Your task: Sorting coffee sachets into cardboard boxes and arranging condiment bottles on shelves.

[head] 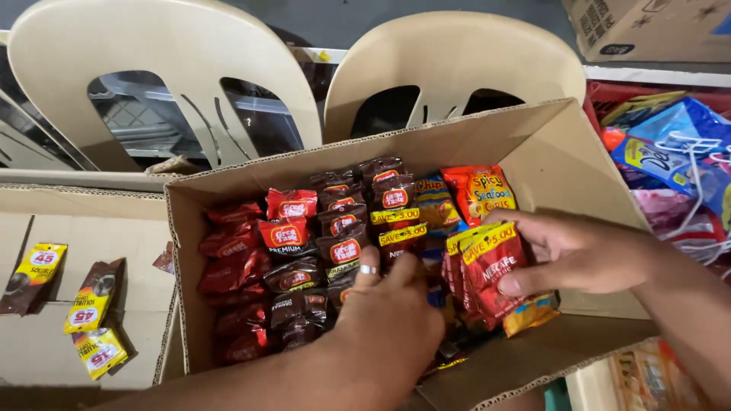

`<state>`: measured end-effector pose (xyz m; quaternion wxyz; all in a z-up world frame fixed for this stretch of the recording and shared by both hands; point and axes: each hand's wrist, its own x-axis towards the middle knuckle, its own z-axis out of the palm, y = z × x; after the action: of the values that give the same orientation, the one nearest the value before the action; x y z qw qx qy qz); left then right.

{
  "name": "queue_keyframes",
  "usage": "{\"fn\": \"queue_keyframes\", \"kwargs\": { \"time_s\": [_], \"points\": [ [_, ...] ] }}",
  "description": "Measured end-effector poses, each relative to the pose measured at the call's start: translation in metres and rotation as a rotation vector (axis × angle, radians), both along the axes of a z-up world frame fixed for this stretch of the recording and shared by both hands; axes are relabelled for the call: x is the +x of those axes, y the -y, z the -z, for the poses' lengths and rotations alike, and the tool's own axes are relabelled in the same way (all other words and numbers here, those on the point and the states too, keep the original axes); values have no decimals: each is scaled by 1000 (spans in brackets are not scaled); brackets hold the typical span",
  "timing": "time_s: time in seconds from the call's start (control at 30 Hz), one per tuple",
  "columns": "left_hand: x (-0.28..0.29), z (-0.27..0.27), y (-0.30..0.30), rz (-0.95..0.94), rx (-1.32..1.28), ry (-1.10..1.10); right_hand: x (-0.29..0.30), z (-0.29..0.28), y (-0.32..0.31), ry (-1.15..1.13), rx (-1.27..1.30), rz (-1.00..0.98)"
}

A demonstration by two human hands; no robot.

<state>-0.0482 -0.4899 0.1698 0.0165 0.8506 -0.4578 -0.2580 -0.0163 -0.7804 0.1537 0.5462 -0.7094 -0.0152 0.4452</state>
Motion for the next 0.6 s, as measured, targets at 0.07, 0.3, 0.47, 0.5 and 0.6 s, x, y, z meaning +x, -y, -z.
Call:
{"fn": "queue_keyframes", "kwargs": {
  "time_s": [0.07,0.3,0.47,0.5,0.6],
  "points": [
    [-3,10,-2,-2,-38,7,4,11,2,90,25,-34],
    [-8,20,-17,145,-187,-111,-3,16,-44,-136,-56,36],
    [-6,24,-24,177,-309,-103,-12,17,-64,89,-60,117],
    [-3,19,-26,200,-278,-119,-12,17,-66,552,-126,-92],
    [11,3,-33,202,-257,-134,-15,19,-66,1041,-271,-373]
  ]
}}
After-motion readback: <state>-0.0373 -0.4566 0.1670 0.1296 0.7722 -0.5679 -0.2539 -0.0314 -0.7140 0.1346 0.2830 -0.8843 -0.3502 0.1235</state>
